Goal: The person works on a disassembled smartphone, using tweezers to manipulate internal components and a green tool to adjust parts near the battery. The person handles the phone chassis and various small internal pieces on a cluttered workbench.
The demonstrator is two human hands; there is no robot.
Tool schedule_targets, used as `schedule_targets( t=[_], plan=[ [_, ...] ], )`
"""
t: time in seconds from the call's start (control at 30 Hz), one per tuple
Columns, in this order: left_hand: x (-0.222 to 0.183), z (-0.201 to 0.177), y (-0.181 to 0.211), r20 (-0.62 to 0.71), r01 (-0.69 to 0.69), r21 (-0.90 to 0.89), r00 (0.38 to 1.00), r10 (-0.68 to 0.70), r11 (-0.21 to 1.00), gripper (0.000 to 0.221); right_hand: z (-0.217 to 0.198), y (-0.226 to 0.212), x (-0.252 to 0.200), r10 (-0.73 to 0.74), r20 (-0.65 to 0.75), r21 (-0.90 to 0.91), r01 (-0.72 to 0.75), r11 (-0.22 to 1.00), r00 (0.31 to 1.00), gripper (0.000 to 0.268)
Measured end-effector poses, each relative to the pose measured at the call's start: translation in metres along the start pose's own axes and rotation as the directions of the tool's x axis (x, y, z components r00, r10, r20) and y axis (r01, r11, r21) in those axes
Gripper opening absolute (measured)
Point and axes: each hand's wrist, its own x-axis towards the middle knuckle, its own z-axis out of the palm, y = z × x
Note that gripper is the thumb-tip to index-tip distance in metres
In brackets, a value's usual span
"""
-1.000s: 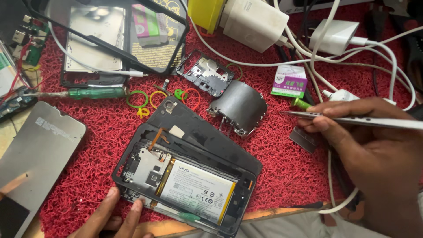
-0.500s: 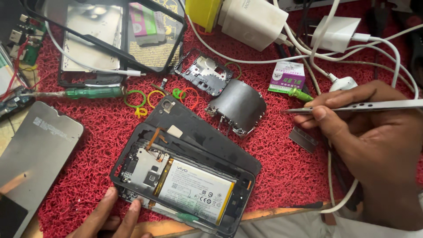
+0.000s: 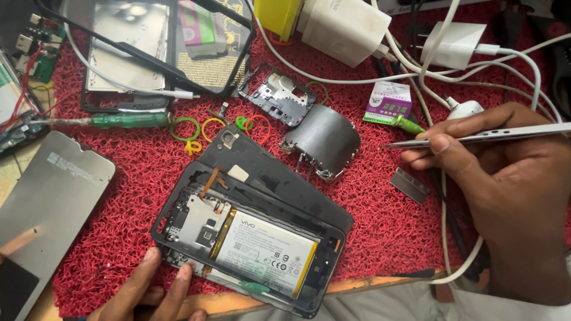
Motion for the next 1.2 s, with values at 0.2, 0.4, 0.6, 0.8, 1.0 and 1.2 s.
schedule_targets(
  t=[0.2,0.4,0.6,0.8,1.0,1.2],
  plan=[
    [0.005,-0.005,0.012,0.036,0.116,-0.113,0.993,-0.113,0.987,0.063,0.0,0.001,0.002,-0.001,0.023,0.011,0.001,1.0,1.0,0.007],
    [0.013,-0.008,0.003,0.014,-0.015,-0.007,1.0,0.016,1.0,0.078,-0.002,0.003,0.006,-0.008,0.065,0.006,0.007,1.0,0.998,0.007],
    [0.01,-0.003,-0.01,0.061,-0.289,0.189,0.957,0.283,0.938,0.091,-0.006,0.01,0.011,0.002,0.115,0.017,-0.004,1.0,0.993,0.004],
    [0.011,-0.002,-0.017,-0.002,-0.299,0.236,0.951,0.308,0.925,0.092,-0.007,0.013,0.016,0.074,0.076,0.012,-0.075,0.997,0.994,0.003],
    [0.013,-0.004,-0.017,0.028,-0.333,0.207,0.942,0.335,0.92,0.088,-0.008,0.02,0.019,0.063,0.074,0.079,-0.069,0.994,0.995,0.008],
    [0.003,0.0,0.0,-0.009,-0.049,0.093,0.999,0.05,0.994,0.08,-0.009,0.024,0.02,0.081,0.1,0.08,-0.089,0.993,0.992,0.011]
  ],
)
